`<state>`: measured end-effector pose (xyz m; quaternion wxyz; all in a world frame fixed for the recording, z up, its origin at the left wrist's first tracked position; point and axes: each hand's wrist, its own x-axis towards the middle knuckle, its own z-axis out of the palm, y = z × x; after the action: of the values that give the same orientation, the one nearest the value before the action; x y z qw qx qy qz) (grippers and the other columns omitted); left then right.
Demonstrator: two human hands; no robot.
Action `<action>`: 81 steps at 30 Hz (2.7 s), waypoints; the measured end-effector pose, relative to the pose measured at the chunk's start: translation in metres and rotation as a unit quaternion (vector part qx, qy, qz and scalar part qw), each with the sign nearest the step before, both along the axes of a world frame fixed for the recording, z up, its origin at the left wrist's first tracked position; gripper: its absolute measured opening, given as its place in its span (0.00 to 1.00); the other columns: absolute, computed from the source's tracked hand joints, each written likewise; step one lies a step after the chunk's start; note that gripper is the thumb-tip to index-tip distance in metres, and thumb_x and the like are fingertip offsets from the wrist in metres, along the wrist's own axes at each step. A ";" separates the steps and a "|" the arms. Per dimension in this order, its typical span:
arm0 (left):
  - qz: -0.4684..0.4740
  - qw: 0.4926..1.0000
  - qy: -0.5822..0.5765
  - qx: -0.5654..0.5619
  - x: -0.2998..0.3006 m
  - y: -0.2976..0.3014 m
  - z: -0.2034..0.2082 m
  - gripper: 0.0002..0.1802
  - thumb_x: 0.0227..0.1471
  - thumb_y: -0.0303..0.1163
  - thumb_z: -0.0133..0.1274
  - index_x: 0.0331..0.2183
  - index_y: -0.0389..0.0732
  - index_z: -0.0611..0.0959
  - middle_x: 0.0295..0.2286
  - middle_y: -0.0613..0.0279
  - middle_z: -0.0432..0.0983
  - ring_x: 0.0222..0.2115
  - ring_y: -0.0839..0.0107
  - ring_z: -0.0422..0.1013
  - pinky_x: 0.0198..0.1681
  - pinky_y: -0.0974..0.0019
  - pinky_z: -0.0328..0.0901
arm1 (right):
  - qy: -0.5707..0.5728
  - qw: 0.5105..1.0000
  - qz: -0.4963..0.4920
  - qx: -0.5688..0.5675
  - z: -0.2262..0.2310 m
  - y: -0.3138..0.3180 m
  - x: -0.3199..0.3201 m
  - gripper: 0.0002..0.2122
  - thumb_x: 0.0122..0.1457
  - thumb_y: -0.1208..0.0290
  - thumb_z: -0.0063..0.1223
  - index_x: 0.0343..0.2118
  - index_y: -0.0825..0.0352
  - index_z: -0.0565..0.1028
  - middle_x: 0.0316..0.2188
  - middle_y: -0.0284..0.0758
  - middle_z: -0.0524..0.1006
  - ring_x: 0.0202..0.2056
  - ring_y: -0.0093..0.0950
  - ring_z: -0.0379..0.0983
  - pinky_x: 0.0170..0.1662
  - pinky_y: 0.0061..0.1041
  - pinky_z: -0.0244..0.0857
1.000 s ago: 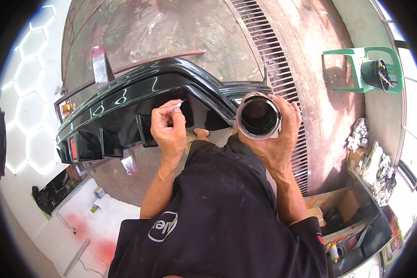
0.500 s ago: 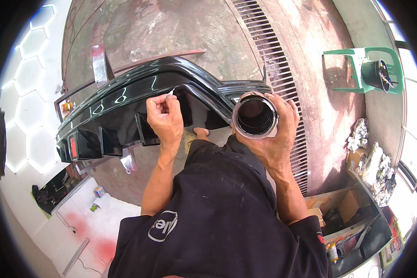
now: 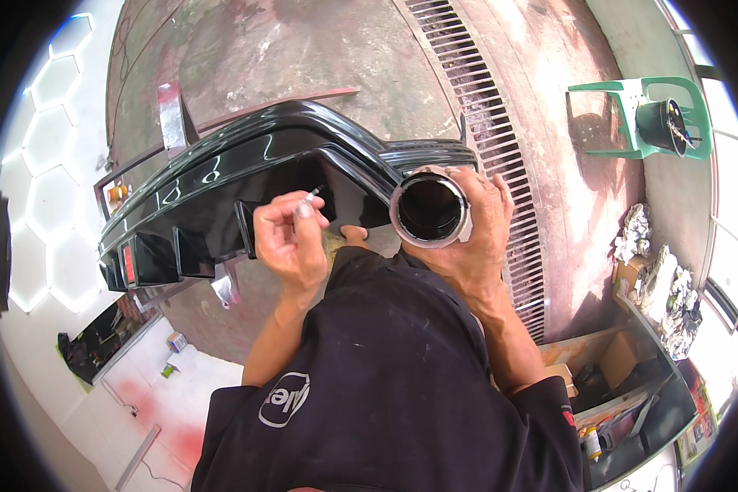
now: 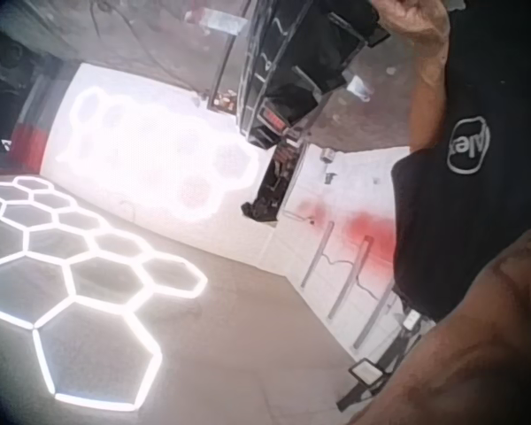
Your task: The person hand-paints a black car bumper with a small brush, repeatedly dipping the brush into a paint can and applying paint to the edges and surfaces of the bumper. The bumper is mounted on a stand in a workshop.
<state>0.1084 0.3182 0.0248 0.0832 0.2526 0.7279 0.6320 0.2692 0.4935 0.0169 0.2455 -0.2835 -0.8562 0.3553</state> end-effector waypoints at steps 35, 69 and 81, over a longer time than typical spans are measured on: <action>0.155 0.973 0.060 -0.161 -0.034 0.006 -0.049 0.06 0.61 0.25 0.62 0.34 0.37 0.80 0.22 0.67 0.77 0.20 0.81 0.70 0.27 0.71 0.68 | 0.006 0.999 -0.036 0.005 0.006 -0.010 0.001 0.45 0.38 0.59 0.85 0.62 0.63 0.72 0.54 0.36 0.81 0.58 0.37 0.77 0.71 0.53 0.52; 0.163 0.957 0.098 -0.217 -0.035 0.012 -0.046 0.07 0.58 0.26 0.63 0.33 0.39 0.79 0.20 0.65 0.78 0.18 0.75 0.73 0.26 0.67 0.71 | 0.005 0.999 -0.031 0.012 0.002 -0.006 0.007 0.47 0.36 0.59 0.85 0.62 0.62 0.71 0.54 0.36 0.80 0.59 0.37 0.76 0.70 0.53 0.53; 0.164 0.959 0.100 -0.209 -0.036 0.012 -0.048 0.07 0.58 0.26 0.64 0.33 0.39 0.80 0.20 0.65 0.78 0.18 0.75 0.73 0.26 0.67 0.71 | 0.004 0.999 -0.035 0.016 0.004 -0.007 0.004 0.46 0.37 0.58 0.85 0.62 0.62 0.72 0.53 0.36 0.80 0.58 0.37 0.76 0.71 0.53 0.53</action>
<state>0.0719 0.3301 -0.0232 -0.0438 0.1692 0.8796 0.4423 0.2736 0.4866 0.0208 0.2656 -0.3078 -0.8503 0.3341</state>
